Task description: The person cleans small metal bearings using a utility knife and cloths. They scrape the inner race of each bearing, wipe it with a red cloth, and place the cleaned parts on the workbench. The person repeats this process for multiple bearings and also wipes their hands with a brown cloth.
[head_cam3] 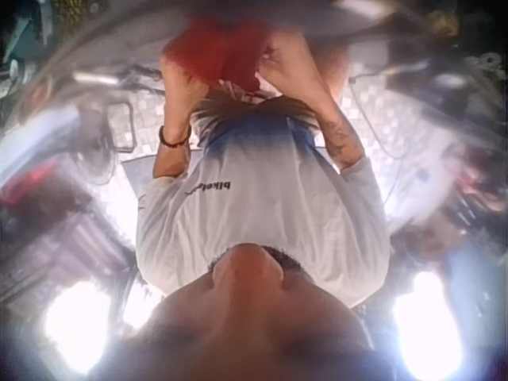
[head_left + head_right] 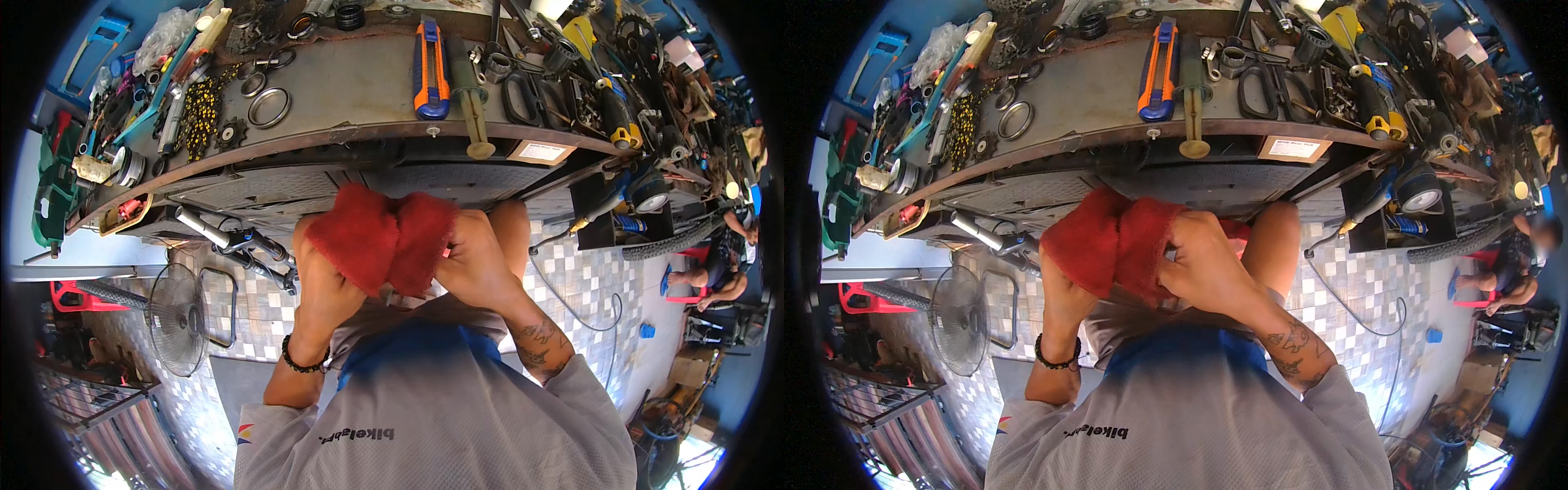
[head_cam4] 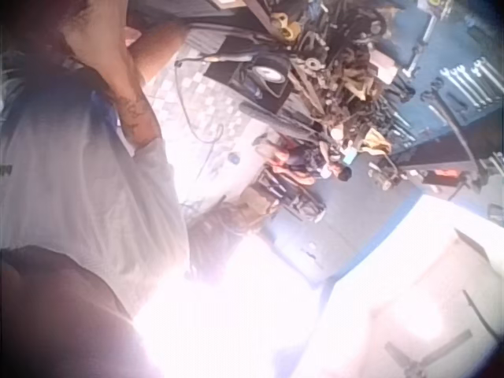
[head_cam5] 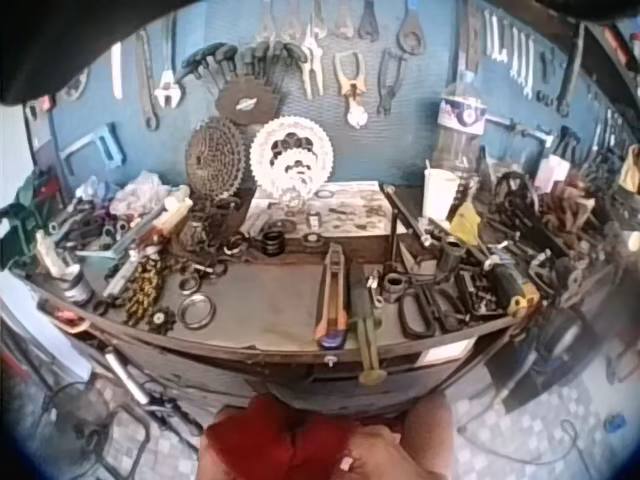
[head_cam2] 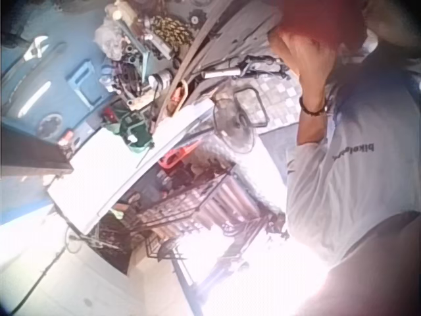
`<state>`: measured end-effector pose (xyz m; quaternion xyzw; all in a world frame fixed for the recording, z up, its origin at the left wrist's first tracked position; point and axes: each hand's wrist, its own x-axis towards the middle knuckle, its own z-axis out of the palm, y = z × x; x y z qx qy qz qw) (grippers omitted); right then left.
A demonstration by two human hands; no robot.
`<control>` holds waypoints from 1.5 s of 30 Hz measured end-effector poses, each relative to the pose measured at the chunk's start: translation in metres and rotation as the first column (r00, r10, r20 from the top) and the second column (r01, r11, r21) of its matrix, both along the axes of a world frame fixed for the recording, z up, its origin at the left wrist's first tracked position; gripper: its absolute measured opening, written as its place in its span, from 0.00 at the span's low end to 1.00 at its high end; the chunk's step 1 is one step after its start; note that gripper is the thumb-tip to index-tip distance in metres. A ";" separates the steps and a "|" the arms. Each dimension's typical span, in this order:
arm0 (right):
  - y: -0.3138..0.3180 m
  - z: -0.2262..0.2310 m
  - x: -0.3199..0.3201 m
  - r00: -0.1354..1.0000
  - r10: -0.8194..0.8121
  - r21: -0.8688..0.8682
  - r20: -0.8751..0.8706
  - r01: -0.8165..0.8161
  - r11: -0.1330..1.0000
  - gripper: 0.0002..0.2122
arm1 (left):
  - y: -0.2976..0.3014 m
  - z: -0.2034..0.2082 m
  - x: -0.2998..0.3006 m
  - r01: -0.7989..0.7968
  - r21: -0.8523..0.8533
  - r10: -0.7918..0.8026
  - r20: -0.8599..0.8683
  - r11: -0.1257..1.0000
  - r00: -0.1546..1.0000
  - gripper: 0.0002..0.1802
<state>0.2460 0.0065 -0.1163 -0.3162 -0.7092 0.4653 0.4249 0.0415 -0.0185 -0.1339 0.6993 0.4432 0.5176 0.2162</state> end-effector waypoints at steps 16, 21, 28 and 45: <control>0.000 -0.070 0.001 0.862 -0.248 -0.594 -0.443 -0.075 0.801 0.11 | -0.036 -0.037 -0.012 -0.064 -0.349 0.307 0.708 0.935 0.636 0.27; 0.028 -0.132 0.030 0.721 -0.543 -0.815 -0.430 -0.052 0.577 0.15 | -0.049 0.000 -0.042 -0.223 -0.405 0.422 0.509 0.887 0.750 0.29; -0.005 -0.138 0.013 0.527 -0.602 -0.789 -0.600 -0.265 0.555 0.14 | -0.035 0.085 -0.008 -0.357 0.078 0.214 -0.909 0.931 0.359 0.27; -0.079 -0.002 0.090 0.883 -0.452 0.191 -0.126 0.469 0.862 0.17 | -0.021 0.039 0.069 0.426 -0.182 -0.453 -0.145 0.886 0.880 0.25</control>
